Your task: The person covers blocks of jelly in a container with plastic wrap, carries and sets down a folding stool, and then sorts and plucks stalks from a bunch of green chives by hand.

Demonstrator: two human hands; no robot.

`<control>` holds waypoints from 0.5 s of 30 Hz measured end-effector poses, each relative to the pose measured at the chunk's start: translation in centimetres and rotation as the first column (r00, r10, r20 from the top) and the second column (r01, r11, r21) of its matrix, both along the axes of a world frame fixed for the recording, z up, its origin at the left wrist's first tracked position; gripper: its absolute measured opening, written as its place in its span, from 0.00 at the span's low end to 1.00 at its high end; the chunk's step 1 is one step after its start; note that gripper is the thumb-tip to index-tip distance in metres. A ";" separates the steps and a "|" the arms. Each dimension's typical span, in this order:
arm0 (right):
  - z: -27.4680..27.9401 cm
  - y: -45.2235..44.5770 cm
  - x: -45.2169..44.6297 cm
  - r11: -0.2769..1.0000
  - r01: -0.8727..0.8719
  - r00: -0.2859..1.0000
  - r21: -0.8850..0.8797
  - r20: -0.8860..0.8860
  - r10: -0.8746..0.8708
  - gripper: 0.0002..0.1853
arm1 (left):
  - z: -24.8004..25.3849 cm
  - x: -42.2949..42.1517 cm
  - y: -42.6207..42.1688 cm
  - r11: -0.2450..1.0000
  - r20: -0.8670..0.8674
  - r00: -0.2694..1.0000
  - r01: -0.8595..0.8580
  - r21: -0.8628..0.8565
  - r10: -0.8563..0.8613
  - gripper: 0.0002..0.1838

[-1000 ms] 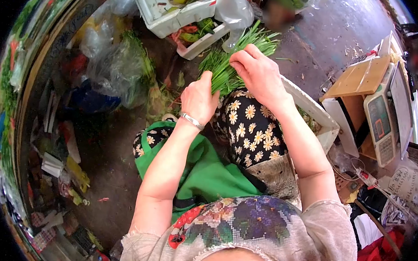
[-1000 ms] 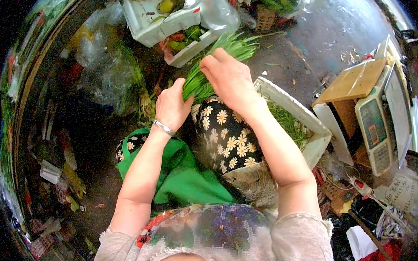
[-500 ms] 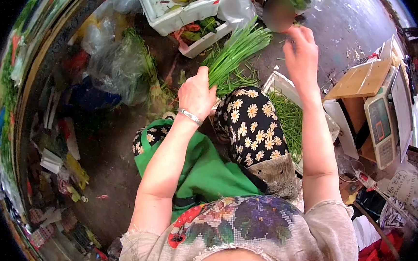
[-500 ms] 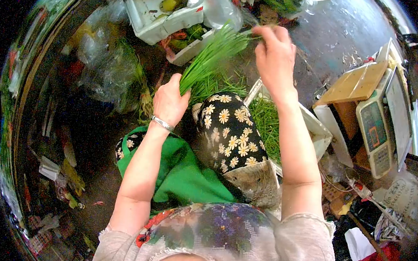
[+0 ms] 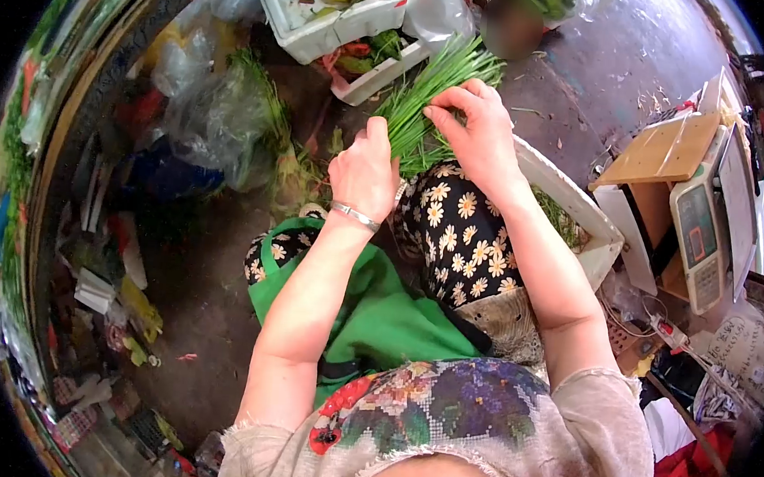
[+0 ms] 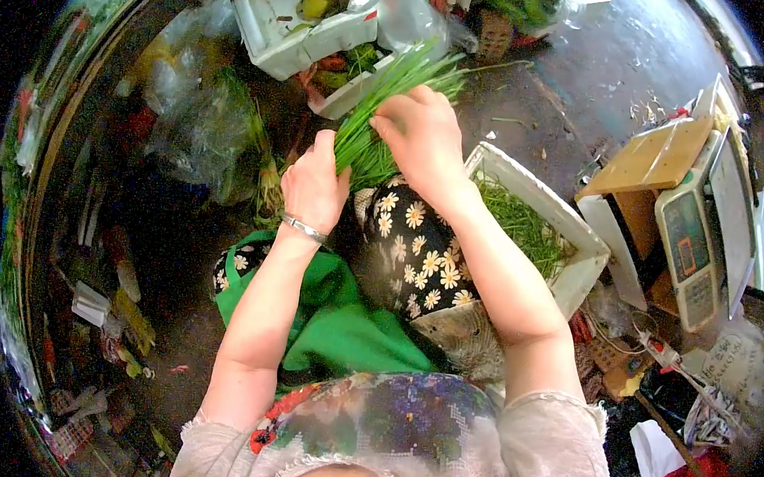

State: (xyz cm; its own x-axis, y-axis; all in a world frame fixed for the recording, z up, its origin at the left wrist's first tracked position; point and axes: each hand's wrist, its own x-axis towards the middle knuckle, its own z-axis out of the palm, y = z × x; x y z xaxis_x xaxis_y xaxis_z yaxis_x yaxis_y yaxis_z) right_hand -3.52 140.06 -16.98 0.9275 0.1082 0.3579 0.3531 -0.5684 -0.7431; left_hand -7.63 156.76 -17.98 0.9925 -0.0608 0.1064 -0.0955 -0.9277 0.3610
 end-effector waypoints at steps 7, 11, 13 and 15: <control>1.7 -0.4 -2.0 0.951 -0.158 0.964 0.264 -0.166 0.207 0.07 | 0.3 0.3 0.1 1.000 -0.025 1.000 0.000 0.000 0.000 0.19; 1.2 -0.8 -2.4 0.940 -0.278 0.956 0.199 -0.036 0.291 0.06 | -0.4 0.6 0.4 0.989 -0.053 0.997 -0.055 -0.136 0.048 0.20; 0.0 -0.8 -2.4 0.792 -0.089 0.935 0.604 -0.223 0.275 0.05 | -0.4 0.8 0.5 0.963 -0.037 0.996 -0.084 -0.255 0.077 0.16; 0.0 -1.3 -2.1 0.691 -0.052 0.902 0.721 -0.263 0.342 0.04 | -0.3 0.8 0.5 0.948 -0.096 0.992 -0.111 -0.297 0.086 0.16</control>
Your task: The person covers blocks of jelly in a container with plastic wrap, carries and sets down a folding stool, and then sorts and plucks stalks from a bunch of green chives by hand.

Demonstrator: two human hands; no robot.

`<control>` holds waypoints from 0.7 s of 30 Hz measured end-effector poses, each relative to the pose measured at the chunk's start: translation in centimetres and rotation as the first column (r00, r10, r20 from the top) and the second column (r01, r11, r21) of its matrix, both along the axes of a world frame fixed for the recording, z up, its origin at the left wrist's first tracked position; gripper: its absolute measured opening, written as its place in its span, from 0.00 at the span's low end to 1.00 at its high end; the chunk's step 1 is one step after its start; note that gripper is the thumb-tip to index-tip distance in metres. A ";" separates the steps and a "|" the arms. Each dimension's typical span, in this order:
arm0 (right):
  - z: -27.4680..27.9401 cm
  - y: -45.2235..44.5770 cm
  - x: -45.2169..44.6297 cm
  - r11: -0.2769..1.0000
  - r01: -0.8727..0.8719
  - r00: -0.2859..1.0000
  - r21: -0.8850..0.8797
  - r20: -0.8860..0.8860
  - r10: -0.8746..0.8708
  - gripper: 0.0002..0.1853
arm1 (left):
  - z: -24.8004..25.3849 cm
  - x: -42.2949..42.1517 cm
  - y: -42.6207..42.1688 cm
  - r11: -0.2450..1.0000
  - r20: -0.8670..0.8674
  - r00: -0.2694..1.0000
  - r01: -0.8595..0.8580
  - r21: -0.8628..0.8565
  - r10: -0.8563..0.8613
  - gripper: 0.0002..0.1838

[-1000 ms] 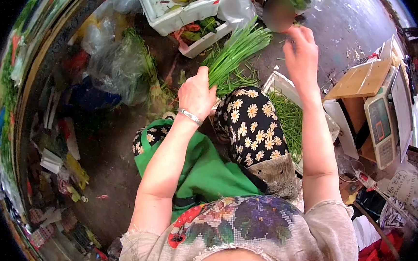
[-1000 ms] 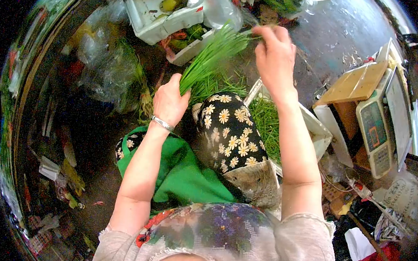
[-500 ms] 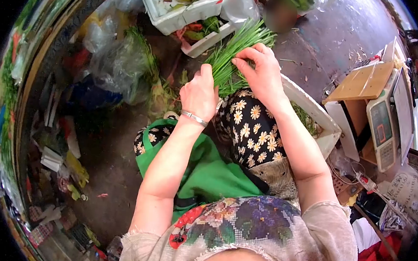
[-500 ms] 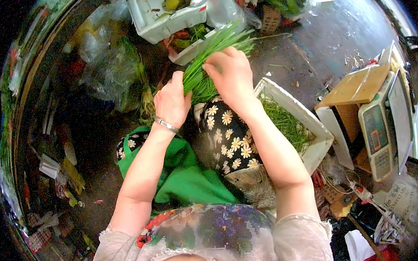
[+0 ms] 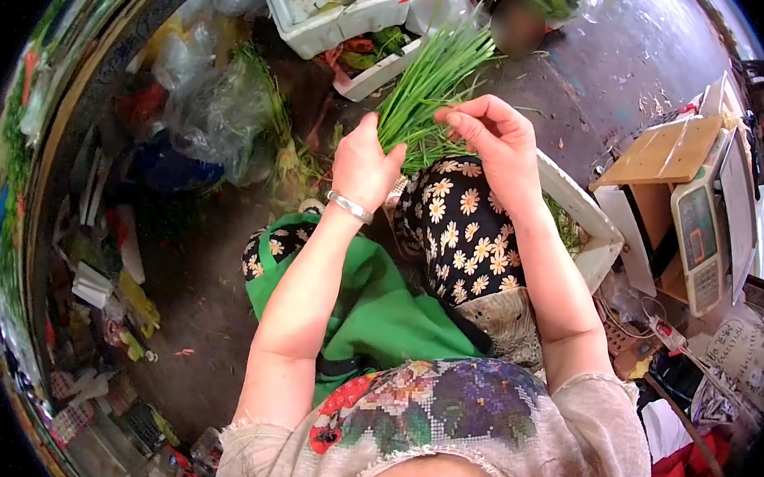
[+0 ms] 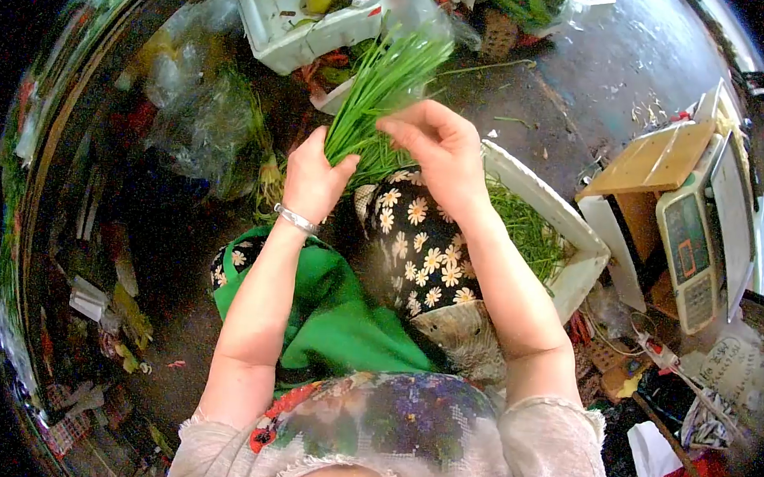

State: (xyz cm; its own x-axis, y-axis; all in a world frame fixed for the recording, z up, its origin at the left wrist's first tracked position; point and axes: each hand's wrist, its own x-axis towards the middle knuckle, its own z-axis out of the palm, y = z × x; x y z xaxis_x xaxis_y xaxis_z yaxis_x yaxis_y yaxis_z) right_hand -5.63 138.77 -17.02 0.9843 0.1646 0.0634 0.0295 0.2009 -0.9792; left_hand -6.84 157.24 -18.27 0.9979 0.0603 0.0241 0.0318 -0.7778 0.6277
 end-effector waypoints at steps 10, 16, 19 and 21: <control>0.8 0.2 -0.2 0.992 -0.028 0.984 0.121 -0.174 0.048 0.04 | 0.3 0.2 -0.1 0.999 -0.015 1.000 0.007 0.039 -0.006 0.21; 1.4 0.0 0.3 0.986 -0.150 0.929 0.070 -0.332 0.165 0.05 | -0.7 0.5 0.2 0.956 -0.034 0.996 0.074 -0.283 -0.087 0.19; 1.4 0.5 0.7 0.981 -0.193 0.935 -0.024 -0.309 0.177 0.07 | -0.3 0.2 0.0 0.990 -0.006 0.997 0.071 -0.119 -0.072 0.18; 1.0 0.7 1.0 0.969 -0.231 0.936 -0.086 -0.292 0.197 0.07 | -0.3 0.1 0.0 0.999 0.026 0.998 0.052 0.004 -0.052 0.16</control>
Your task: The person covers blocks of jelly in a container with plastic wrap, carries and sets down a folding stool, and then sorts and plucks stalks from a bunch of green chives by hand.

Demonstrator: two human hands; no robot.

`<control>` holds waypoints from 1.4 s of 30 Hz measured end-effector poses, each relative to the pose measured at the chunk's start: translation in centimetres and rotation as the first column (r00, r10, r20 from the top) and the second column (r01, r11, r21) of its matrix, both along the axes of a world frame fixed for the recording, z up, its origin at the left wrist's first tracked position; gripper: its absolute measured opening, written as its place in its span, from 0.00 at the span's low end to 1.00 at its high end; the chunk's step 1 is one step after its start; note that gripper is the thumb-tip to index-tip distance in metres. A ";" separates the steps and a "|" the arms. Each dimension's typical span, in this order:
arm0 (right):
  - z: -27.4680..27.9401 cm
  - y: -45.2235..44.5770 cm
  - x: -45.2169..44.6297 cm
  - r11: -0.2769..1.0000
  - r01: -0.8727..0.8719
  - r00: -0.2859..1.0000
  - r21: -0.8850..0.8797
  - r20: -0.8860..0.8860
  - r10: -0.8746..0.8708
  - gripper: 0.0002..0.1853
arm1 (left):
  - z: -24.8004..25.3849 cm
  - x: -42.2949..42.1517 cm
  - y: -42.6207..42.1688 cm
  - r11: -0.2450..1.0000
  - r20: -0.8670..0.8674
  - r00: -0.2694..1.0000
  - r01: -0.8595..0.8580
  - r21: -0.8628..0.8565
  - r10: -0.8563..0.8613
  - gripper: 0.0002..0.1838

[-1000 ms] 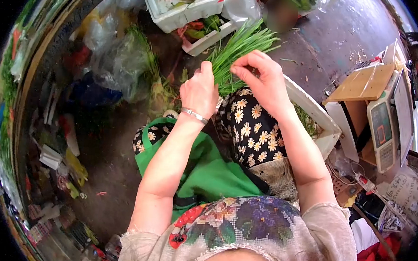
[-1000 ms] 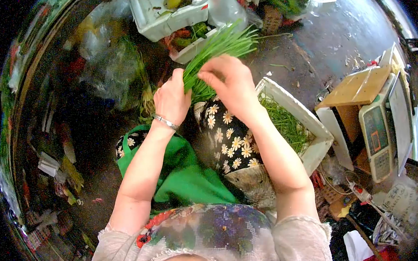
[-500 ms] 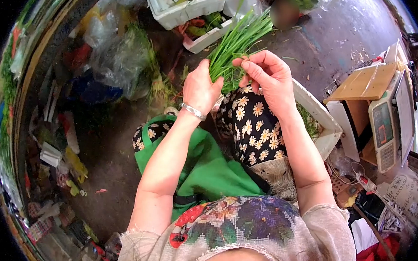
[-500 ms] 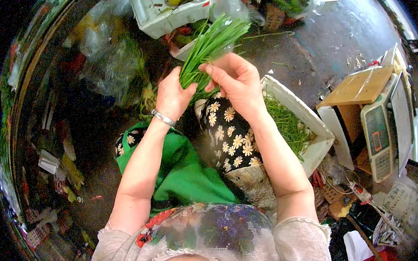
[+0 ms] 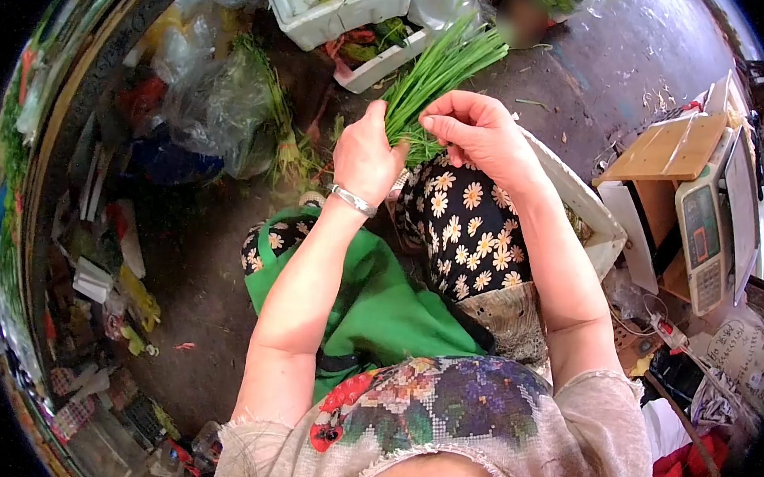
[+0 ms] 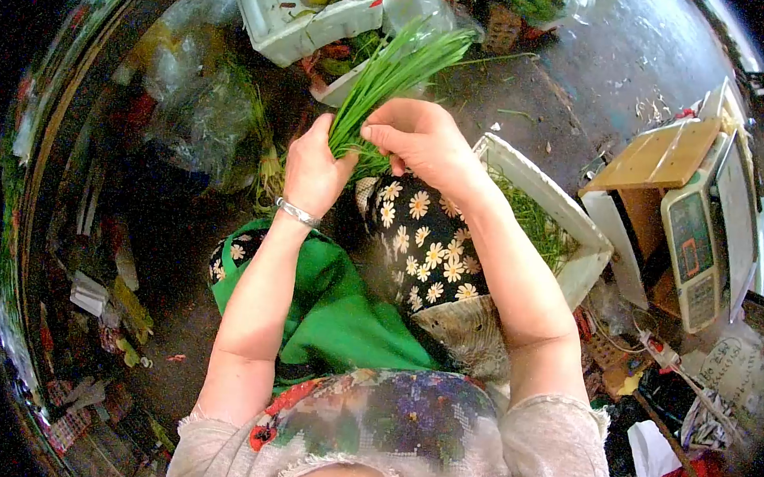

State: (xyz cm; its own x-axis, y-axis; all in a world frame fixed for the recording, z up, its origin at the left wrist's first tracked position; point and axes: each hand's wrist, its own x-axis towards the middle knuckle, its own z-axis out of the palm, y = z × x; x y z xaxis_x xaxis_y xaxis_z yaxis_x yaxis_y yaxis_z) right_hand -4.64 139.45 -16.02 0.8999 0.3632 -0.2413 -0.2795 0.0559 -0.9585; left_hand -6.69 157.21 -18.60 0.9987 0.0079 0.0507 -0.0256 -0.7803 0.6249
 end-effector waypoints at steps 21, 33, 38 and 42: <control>-1.4 0.5 1.8 0.900 -0.321 0.924 -0.294 0.111 0.366 0.07 | 0.7 -0.3 -0.2 0.969 0.106 0.988 0.081 0.231 -0.108 0.19; -1.3 -2.0 1.3 0.950 0.256 0.897 -0.176 0.410 -0.166 0.06 | -1.1 0.1 0.6 1.000 0.025 0.999 0.023 -0.006 -0.023 0.19; -0.4 -5.8 3.7 0.786 0.577 0.711 -0.222 0.610 -0.350 0.08 | 0.2 0.3 1.5 0.884 -0.148 0.987 -0.017 -0.466 -0.059 0.16; -1.6 -8.2 5.6 0.689 0.644 0.542 -0.334 0.835 -0.101 0.13 | 1.1 0.1 1.6 0.683 -0.417 0.895 -0.209 -0.700 -0.155 0.12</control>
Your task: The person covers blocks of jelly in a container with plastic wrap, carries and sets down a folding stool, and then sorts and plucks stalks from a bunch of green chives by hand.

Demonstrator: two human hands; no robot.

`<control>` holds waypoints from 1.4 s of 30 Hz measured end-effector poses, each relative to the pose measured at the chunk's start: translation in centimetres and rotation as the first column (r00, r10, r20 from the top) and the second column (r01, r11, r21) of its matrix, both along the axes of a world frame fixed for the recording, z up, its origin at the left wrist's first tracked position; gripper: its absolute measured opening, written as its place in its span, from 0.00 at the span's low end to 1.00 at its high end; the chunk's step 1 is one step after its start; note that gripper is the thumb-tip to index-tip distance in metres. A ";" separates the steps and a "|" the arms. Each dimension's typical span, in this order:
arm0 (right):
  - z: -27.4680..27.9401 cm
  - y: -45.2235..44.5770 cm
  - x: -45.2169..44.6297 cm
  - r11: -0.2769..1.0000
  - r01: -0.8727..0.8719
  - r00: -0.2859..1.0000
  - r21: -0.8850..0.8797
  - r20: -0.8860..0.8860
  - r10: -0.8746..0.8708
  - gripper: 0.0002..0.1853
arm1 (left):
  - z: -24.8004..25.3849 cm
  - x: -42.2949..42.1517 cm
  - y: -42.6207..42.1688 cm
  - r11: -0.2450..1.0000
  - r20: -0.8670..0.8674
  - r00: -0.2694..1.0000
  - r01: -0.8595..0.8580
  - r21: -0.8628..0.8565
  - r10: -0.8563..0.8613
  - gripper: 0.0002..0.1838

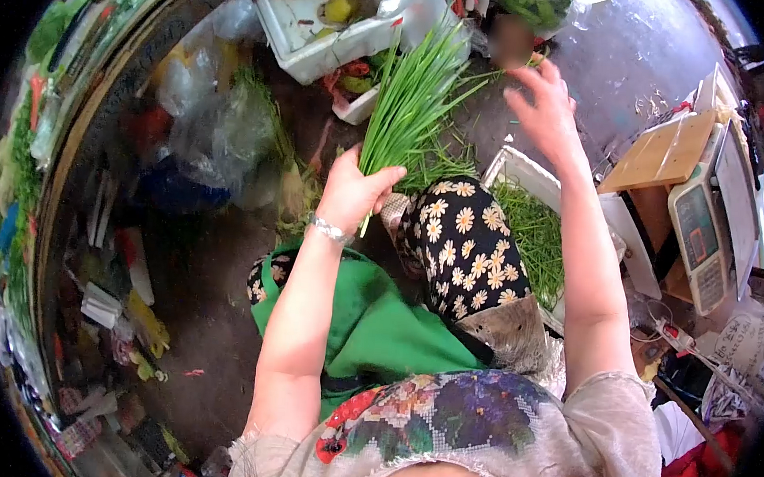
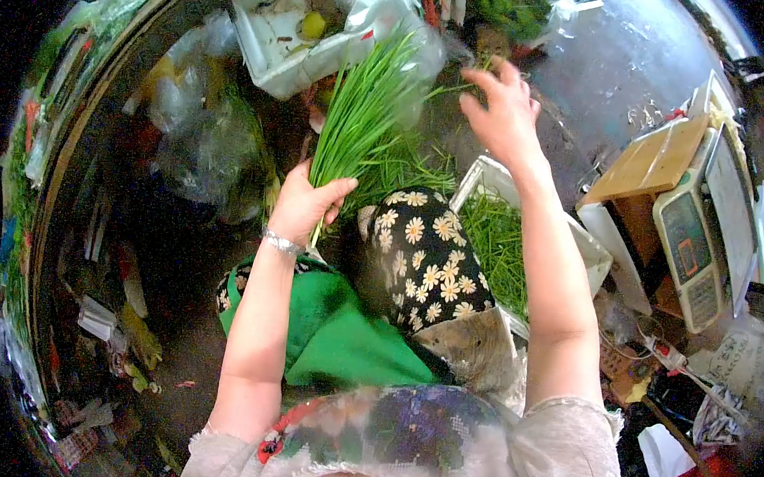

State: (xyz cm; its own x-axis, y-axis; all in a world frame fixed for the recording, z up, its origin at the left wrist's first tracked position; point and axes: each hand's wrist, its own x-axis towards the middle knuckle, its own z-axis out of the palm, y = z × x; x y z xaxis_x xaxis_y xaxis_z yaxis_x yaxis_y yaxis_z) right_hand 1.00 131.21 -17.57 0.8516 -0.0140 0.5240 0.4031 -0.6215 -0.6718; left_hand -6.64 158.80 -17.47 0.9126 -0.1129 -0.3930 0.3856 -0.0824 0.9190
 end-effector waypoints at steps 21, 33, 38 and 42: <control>0.1 0.1 0.4 0.926 0.114 0.978 -0.361 -0.126 -0.169 0.24 | 1.5 -0.7 0.0 0.956 -0.143 0.982 0.081 -0.283 -0.126 0.11; 4.6 3.2 -2.9 0.972 0.005 0.995 -0.235 0.101 0.019 0.08 | 1.2 -0.7 -0.1 0.952 -0.125 0.979 0.123 -0.279 -0.163 0.14; 3.1 4.1 -2.9 0.952 -0.045 0.999 -0.302 -0.011 0.044 0.09 | 0.8 -0.8 0.1 0.951 -0.096 0.980 0.142 -0.275 -0.174 0.14; 2.6 3.9 -2.9 0.962 -0.120 0.993 -0.246 -0.041 0.114 0.05 | 1.3 -0.8 -0.1 0.940 -0.103 0.979 0.138 -0.311 -0.178 0.14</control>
State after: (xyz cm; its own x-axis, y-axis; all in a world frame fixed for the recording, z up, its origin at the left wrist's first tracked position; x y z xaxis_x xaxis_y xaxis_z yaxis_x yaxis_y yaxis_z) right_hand -1.94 135.16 -14.95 0.8528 0.2142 0.4763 0.4677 -0.7192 -0.5138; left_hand -7.44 158.71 -16.21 0.8177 -0.3823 -0.4303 0.5059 0.1208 0.8541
